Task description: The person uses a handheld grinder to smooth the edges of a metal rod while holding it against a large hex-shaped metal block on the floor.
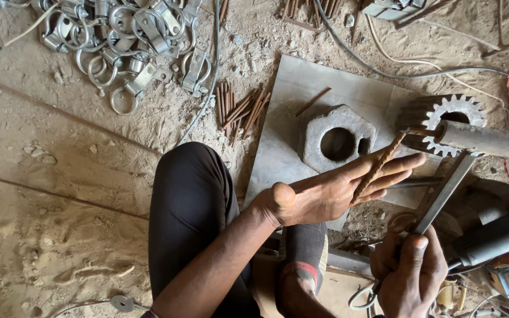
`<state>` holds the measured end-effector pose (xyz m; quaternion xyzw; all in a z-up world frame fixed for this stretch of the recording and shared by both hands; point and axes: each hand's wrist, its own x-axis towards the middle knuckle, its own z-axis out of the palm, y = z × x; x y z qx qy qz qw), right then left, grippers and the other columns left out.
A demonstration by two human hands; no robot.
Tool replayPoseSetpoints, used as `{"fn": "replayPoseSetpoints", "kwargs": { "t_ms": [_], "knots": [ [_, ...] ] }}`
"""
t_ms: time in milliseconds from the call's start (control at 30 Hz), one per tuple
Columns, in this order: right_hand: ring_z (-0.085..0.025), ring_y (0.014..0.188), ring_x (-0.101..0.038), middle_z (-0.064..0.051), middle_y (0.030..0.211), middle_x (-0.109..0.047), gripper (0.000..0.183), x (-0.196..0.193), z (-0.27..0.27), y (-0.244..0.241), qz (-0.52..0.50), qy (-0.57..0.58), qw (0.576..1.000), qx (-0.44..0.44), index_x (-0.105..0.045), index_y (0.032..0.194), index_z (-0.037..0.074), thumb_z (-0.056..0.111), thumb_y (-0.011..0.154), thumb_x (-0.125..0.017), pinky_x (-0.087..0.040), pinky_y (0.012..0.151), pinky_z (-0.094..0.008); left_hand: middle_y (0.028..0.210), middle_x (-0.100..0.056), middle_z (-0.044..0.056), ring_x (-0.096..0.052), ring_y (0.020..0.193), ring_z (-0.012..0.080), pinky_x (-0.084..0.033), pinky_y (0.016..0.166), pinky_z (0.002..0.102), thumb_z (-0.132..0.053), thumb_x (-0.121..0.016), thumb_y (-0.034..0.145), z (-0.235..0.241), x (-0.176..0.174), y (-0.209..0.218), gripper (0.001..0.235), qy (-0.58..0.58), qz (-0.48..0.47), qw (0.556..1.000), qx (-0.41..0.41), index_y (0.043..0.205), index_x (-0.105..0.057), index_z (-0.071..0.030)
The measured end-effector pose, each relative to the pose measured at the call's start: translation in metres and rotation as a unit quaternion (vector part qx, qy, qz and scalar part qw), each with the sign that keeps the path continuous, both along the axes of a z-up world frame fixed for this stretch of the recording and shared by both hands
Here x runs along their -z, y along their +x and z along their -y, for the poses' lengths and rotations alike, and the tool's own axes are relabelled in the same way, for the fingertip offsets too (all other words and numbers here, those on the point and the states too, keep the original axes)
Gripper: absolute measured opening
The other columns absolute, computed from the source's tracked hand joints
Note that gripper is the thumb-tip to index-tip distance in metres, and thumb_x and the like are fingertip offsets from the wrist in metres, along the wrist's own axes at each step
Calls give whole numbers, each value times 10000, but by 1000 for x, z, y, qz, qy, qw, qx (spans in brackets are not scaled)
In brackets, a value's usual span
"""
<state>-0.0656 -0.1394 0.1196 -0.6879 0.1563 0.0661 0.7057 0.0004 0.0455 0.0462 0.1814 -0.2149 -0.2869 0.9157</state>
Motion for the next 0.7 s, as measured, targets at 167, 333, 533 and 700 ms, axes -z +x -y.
{"fn": "replayPoseSetpoints", "kwargs": {
  "t_ms": [167,333,533,700],
  "knots": [
    [-52,467,-274,20,593,-360,429,3,1,-2,3,-2,1000,8,-539,1145,-10,410,1123,-454,-208,426,-244,1750,-66,42,-39,1646,182,-40,1402,382,-981,-496,595,0,0,0,1329,-6,-13,1000,8,1694,-99,-346],
    [-48,457,-271,21,576,-354,439,3,1,-3,3,-2,1000,8,-540,1146,-14,416,1117,-459,-202,422,-244,1741,-93,56,-76,1635,191,-86,1387,390,-985,-498,581,-2,-3,0,1357,-17,-20,1000,15,1704,-120,-323],
    [-46,459,-272,25,576,-350,449,4,2,-3,7,-2,1000,7,-538,1143,-16,426,1118,-464,-199,425,-244,1736,-107,60,-98,1627,187,-99,1379,378,-1010,-463,520,1,-2,2,1413,-49,-39,998,23,1703,-134,-311],
    [-42,452,-259,27,562,-349,455,2,0,-2,8,-25,1000,9,-542,1140,-18,428,1116,-457,-191,420,-241,1733,-102,63,-100,1622,196,-96,1375,397,-1018,-450,491,2,-4,3,1442,-53,-47,997,27,1703,-111,-314]
  ]
}}
